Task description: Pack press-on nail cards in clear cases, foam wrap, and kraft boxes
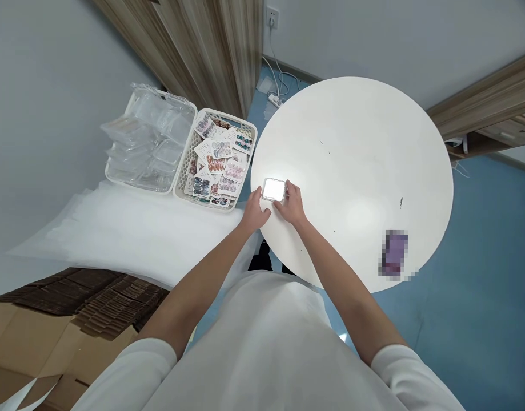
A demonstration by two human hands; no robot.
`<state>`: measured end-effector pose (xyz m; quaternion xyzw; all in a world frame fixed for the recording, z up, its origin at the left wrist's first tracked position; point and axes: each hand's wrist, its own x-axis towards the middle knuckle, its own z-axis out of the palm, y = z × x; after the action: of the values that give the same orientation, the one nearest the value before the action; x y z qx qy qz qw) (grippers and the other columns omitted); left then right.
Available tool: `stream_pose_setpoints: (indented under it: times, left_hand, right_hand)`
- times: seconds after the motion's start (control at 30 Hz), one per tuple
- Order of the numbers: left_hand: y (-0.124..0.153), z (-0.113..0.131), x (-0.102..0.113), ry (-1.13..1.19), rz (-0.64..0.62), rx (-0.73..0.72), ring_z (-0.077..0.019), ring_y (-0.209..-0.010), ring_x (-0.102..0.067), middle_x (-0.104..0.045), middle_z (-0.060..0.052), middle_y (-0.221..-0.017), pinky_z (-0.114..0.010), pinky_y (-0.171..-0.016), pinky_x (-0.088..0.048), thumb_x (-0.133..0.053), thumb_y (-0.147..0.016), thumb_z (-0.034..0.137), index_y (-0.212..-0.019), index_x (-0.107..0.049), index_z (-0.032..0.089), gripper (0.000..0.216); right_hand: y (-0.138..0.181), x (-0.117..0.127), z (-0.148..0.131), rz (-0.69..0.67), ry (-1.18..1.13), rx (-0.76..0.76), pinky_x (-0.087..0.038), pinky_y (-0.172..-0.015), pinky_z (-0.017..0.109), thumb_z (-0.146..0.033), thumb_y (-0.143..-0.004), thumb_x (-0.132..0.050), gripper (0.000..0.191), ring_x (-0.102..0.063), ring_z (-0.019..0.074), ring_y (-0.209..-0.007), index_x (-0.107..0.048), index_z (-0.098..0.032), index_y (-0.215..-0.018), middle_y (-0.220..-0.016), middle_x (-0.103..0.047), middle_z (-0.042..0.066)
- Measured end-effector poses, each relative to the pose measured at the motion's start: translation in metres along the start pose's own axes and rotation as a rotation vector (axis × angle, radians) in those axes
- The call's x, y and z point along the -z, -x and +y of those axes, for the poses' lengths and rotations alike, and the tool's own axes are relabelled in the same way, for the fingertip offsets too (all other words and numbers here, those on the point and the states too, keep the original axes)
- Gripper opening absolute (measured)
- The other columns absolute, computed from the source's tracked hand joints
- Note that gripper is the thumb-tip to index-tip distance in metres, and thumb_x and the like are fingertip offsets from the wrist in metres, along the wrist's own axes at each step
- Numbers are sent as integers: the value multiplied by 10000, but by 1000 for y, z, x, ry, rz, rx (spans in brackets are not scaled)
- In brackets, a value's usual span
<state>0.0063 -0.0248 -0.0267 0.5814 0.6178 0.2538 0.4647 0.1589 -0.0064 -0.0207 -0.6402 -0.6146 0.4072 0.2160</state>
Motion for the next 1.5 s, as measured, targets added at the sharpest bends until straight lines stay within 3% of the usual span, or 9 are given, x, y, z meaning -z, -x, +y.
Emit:
stream_pose_setpoints:
  times: [0.17, 0.3, 0.43, 0.63, 0.8, 1.03, 1.17, 1.27, 1.5]
  left_hand:
    - [16, 1, -2, -21, 29, 8, -255, -1246, -283, -238, -128, -1374, -417, -1002, -306, -509, -699, 199, -1361, -130, 163, 763]
    - [46, 10, -3, -83, 94, -23, -247, -1223, -324, -310, -124, -1342, -410, -975, -345, -484, -722, 211, -1325, -238, 154, 653]
    - [100, 11, -8, -165, 119, -77, -215, -1094, -468, -519, -74, -1148, -402, -941, -388, -434, -756, 209, -1165, -461, 187, 410]
    - [194, -8, -27, -164, 154, 142, -246, -976, -546, -581, -44, -1065, -427, -801, -484, -425, -790, 324, -1078, -532, 255, 315]
    - [241, -14, -25, -220, 252, 275, -260, -967, -550, -585, -57, -1057, -413, -791, -484, -437, -781, 377, -1052, -544, 253, 317]
    - [262, -34, 3, -389, 405, 410, -289, -1176, -399, -470, -126, -1241, -447, -956, -347, -456, -773, 337, -1118, -505, 156, 394]
    - [260, -50, 20, -415, 385, 342, -293, -1268, -266, -360, -118, -1345, -447, -1000, -278, -491, -754, 329, -1190, -449, 168, 466]
    - [257, -64, 33, -392, 348, 349, -312, -1282, -224, -336, -127, -1360, -464, -1005, -253, -533, -725, 323, -1179, -456, 166, 487]
    - [264, -86, 53, -264, 238, 348, -312, -1252, -292, -386, -147, -1320, -460, -977, -285, -573, -695, 300, -1103, -506, 172, 433]
  right_hand:
    - [23, 8, 2, -44, -10, -11, -326, -990, 454, -330, -676, -599, 842, -265, 257, -1232, -116, -204, -1353, -1339, -225, 121]
    - [60, 17, 7, -103, -15, -51, -383, -943, 419, -314, -683, -585, 758, -398, 236, -1132, -209, -196, -1330, -1305, -281, 126]
    - [110, 21, 21, -187, -67, -102, -477, -799, 364, -283, -718, -537, 605, -549, 164, -880, -312, -223, -1276, -1241, -362, 113]
    - [160, 18, 36, -374, -90, -45, -488, -762, 342, -259, -747, -477, 403, -564, 123, -749, -460, -222, -1148, -1125, -509, 64]
    - [162, 1, 20, -613, -89, 40, -501, -686, 317, -264, -762, -473, 320, -560, 121, -718, -526, -234, -1076, -1012, -581, 39]
    - [136, -48, -16, -796, 39, 109, -477, -760, 333, -317, -730, -546, 355, -577, 167, -874, -546, -202, -1066, -1061, -585, 81]
    - [123, -82, -36, -775, -53, 7, -486, -770, 325, -365, -709, -570, 454, -523, 201, -1040, -501, -217, -1132, -1205, -504, 95]
    - [113, -110, -46, -667, -98, -70, -497, -742, 309, -366, -725, -549, 464, -507, 204, -1075, -473, -221, -1159, -1199, -498, 106]
    - [102, -144, -72, -423, -215, -191, -502, -684, 293, -349, -710, -527, 370, -589, 155, -800, -520, -166, -1032, -901, -581, 76]
